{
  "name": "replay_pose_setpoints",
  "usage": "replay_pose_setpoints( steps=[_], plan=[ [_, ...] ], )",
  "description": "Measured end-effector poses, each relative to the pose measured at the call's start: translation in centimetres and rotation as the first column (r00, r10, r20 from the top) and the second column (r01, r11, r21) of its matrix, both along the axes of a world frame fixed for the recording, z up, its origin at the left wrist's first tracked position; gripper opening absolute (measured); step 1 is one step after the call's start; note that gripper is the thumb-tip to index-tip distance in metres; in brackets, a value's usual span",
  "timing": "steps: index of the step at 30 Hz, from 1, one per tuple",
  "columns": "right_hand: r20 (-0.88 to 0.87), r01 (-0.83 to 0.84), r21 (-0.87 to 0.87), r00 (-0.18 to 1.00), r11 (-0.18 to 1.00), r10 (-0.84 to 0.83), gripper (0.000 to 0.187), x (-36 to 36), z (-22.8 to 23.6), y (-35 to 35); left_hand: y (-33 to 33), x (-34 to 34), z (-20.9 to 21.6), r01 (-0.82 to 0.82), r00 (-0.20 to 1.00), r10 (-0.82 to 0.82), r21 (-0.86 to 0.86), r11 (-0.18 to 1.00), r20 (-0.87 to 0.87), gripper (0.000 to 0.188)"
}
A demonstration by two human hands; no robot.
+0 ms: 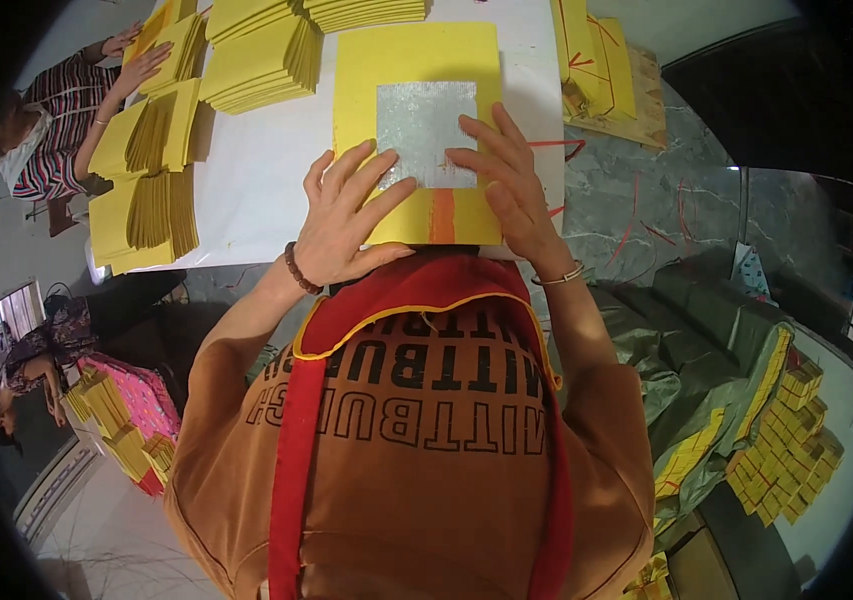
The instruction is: The person applies silver foil squares to yellow paper sheets and bundles them.
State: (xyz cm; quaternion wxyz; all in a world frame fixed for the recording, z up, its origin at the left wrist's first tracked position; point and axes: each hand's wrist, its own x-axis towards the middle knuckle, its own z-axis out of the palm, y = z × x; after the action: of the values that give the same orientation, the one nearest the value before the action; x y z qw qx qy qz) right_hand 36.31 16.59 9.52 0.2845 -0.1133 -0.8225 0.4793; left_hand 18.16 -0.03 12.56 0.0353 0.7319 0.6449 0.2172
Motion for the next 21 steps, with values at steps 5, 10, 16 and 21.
replay_pose_setpoints(
  steps=[5,10,16,21],
  plan=[
    [-0.05,0.041,0.165,0.998,0.985,-0.033,0.036,0.5,0.9,0.0,-0.2,0.2,0.5,-0.03,0.999,0.029,0.047,0.998,0.026,0.054],
    [0.108,-0.097,0.123,0.991,0.988,0.084,0.03,1.1,2.0,0.0,0.3,-0.7,1.9,0.12,0.988,-0.13,0.123,0.985,0.083,0.03],
    [0.05,-0.077,-0.086,0.995,0.993,0.081,0.031,0.9,1.7,0.5,1.8,-1.3,2.4,0.157,0.873,-0.178,0.084,0.984,0.454,0.011],
    [-0.012,-0.058,0.005,0.998,0.998,0.058,0.042,0.8,1.3,0.0,2.3,-1.8,2.5,0.155,0.828,-0.086,-0.078,0.985,0.554,0.013]
  ],
)
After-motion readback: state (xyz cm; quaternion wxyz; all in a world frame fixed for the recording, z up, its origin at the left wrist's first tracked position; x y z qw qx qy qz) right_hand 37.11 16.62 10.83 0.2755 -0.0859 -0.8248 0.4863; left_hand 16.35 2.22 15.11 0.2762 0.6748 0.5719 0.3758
